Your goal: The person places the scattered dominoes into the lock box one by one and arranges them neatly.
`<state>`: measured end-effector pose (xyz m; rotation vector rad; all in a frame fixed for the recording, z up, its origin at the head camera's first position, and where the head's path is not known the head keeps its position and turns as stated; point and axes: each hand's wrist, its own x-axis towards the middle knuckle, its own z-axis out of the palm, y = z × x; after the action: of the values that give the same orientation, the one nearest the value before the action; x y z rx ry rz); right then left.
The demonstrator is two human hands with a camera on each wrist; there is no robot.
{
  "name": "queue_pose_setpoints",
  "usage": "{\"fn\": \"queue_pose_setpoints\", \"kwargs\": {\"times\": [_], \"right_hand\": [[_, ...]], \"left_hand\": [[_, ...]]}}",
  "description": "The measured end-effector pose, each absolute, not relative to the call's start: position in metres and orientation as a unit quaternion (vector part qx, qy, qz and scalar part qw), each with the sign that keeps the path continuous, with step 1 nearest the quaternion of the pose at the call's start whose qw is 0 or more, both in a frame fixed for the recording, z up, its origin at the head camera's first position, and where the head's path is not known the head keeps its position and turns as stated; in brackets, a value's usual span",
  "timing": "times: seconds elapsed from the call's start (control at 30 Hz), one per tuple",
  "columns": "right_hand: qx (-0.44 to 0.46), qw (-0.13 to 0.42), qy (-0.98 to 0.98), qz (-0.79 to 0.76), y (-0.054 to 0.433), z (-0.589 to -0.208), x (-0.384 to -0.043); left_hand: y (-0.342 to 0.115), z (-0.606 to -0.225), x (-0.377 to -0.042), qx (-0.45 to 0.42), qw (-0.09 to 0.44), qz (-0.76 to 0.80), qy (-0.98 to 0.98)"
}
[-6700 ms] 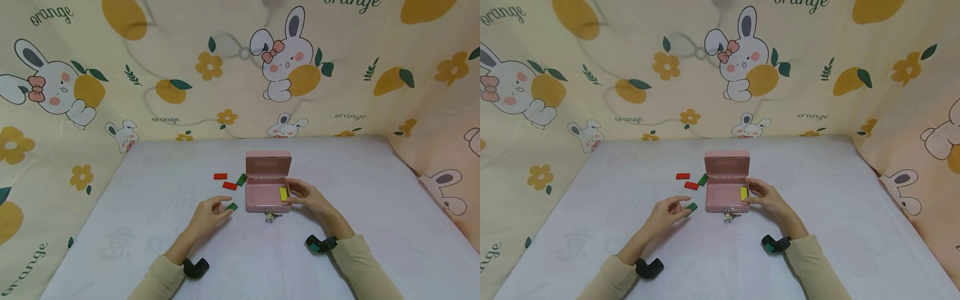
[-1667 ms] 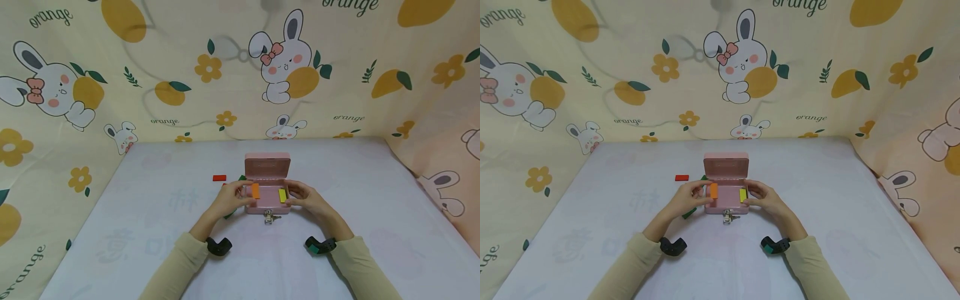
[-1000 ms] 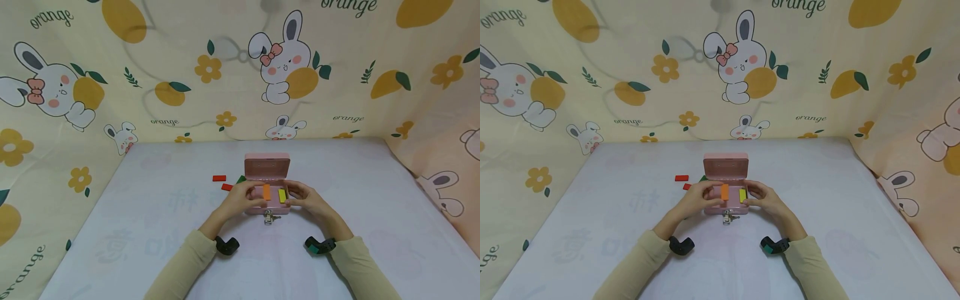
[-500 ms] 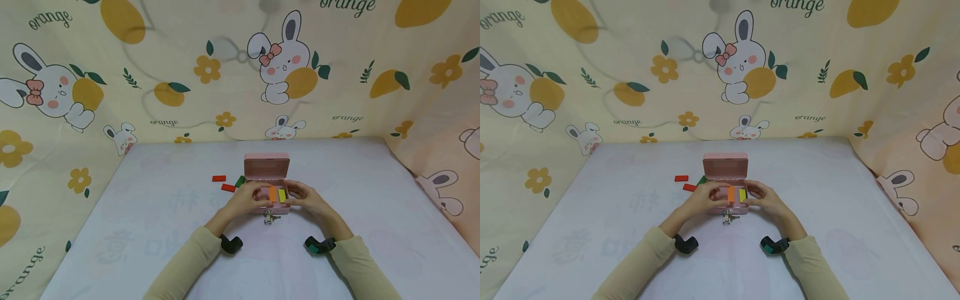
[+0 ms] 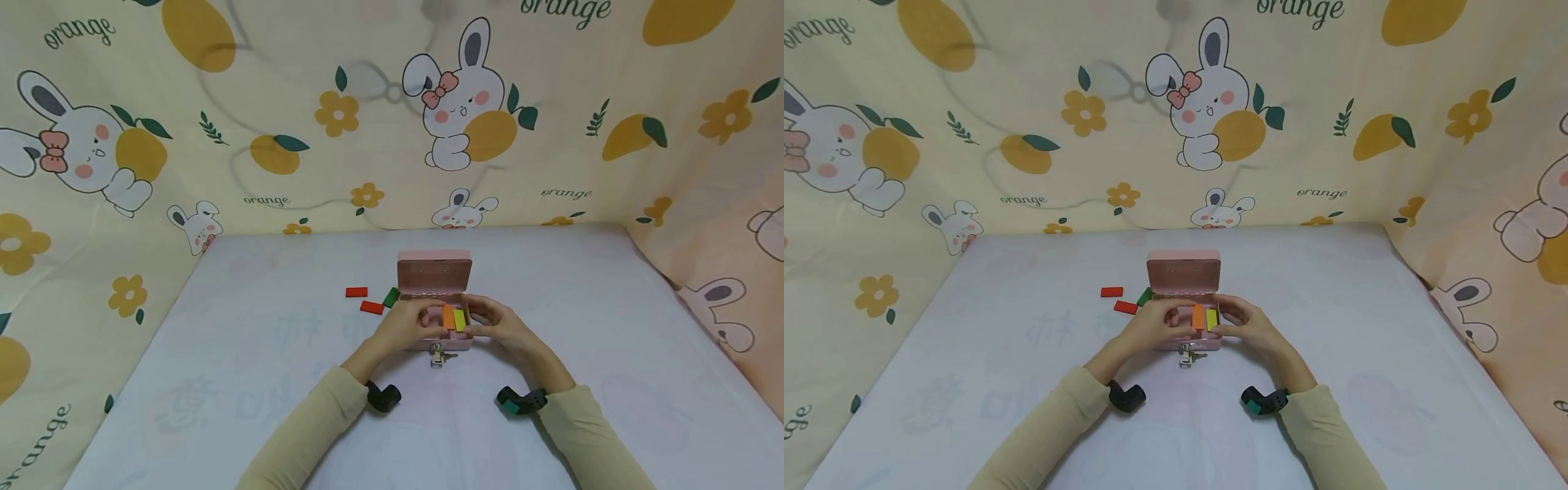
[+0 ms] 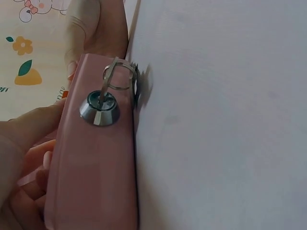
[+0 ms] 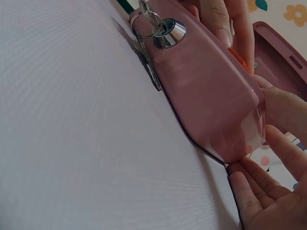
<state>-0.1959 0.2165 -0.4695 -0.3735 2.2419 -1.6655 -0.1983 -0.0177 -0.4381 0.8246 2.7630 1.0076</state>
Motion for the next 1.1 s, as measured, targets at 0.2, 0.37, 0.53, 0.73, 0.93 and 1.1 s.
{"fn": "queue_pose_setpoints", "kwargs": {"times": [0.2, 0.37, 0.53, 0.73, 0.93, 1.1], "right_hand": [[-0.133, 0.162, 0.785, -0.583, 0.217, -0.47, -0.196], [-0.135, 0.162, 0.784, -0.584, 0.217, -0.47, -0.196], [-0.141, 0.159, 0.785, -0.582, 0.218, -0.47, -0.196], [-0.141, 0.157, 0.782, -0.586, 0.218, -0.47, -0.196], [-0.145, 0.151, 0.785, -0.584, 0.217, -0.47, -0.196], [-0.146, 0.149, 0.784, -0.584, 0.216, -0.471, -0.196]], "left_hand": [[-0.014, -0.439, -0.2, 0.256, 0.04, 0.289, 0.921], [-0.011, -0.438, -0.2, 0.247, 0.037, 0.267, 0.931], [-0.008, -0.44, -0.202, 0.231, 0.034, 0.239, 0.942], [-0.005, -0.44, -0.203, 0.223, 0.03, 0.201, 0.953], [-0.002, -0.441, -0.202, 0.222, 0.018, 0.165, 0.961], [-0.001, -0.442, -0.202, 0.217, 0.02, 0.152, 0.964]]}}
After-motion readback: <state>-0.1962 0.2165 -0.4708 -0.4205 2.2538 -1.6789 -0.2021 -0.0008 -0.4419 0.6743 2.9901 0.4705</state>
